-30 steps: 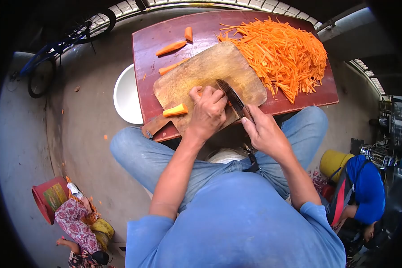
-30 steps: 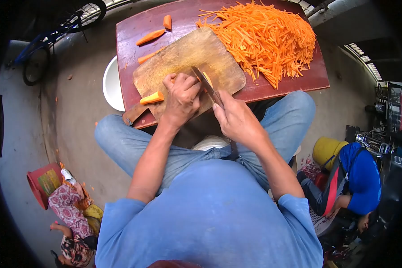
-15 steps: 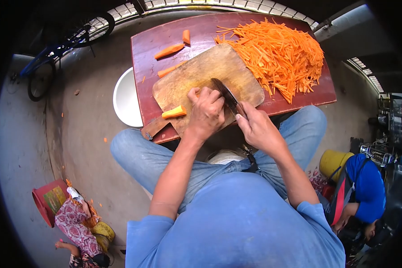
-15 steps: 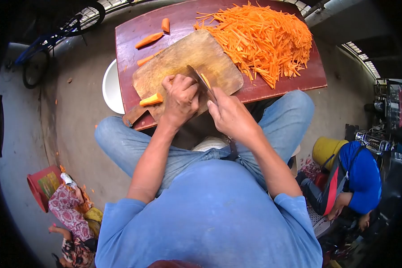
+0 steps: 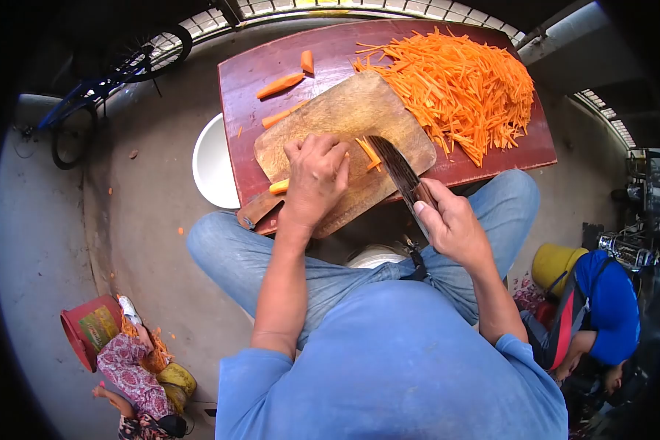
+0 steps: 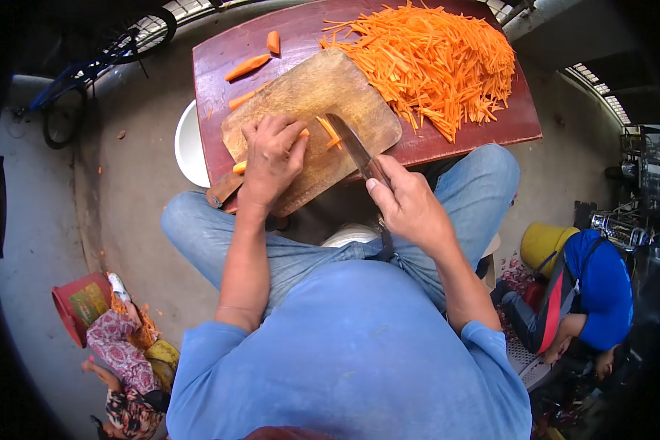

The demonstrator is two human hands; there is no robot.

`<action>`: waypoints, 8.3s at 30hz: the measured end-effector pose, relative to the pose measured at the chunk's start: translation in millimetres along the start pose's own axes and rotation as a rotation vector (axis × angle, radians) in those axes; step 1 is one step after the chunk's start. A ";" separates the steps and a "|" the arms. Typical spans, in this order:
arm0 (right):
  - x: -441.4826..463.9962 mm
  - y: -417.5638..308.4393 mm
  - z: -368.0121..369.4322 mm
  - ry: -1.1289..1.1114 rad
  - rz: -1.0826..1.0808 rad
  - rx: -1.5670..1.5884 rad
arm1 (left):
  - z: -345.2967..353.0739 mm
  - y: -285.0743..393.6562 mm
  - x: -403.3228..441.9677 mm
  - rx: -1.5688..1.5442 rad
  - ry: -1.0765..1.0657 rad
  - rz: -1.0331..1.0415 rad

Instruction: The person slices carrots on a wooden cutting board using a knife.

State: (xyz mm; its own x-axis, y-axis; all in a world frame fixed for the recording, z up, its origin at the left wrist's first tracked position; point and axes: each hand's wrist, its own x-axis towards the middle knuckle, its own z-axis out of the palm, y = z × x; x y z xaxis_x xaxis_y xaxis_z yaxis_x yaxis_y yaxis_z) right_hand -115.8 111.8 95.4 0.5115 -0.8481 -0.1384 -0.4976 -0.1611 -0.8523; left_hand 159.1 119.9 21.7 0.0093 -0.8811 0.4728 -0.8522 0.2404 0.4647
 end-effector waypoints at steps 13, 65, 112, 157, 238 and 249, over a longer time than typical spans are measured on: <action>23.1 25.3 -15.3 -0.146 -0.084 -0.048 | 6.9 -8.8 -7.1 0.079 -0.133 -0.023; 28.4 -0.7 22.4 -0.144 -0.090 -0.125 | 24.4 7.1 -11.1 -0.145 -0.104 -0.003; 48.1 -3.5 26.8 -0.156 -0.115 -0.092 | 32.5 9.4 -15.9 -0.157 -0.041 -0.057; 104.3 80.0 -102.5 0.118 -0.082 0.529 | 97.4 63.7 86.4 -0.663 -0.124 -0.412; 75.0 82.9 -135.2 0.079 -0.175 -0.208 | 113.7 30.7 133.2 0.078 -0.379 -0.062; 77.1 96.1 -138.8 0.082 -0.199 0.001 | 97.0 26.0 132.7 -0.102 -0.321 -0.151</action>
State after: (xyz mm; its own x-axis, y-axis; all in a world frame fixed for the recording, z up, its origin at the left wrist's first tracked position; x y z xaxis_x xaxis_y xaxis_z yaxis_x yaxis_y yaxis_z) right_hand -221.4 -39.2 72.9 0.5410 -0.8377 0.0745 -0.3913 -0.3291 -0.8594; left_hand 87.4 -30.2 23.9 -0.0476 -0.9887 0.1421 -0.7971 0.1233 0.5912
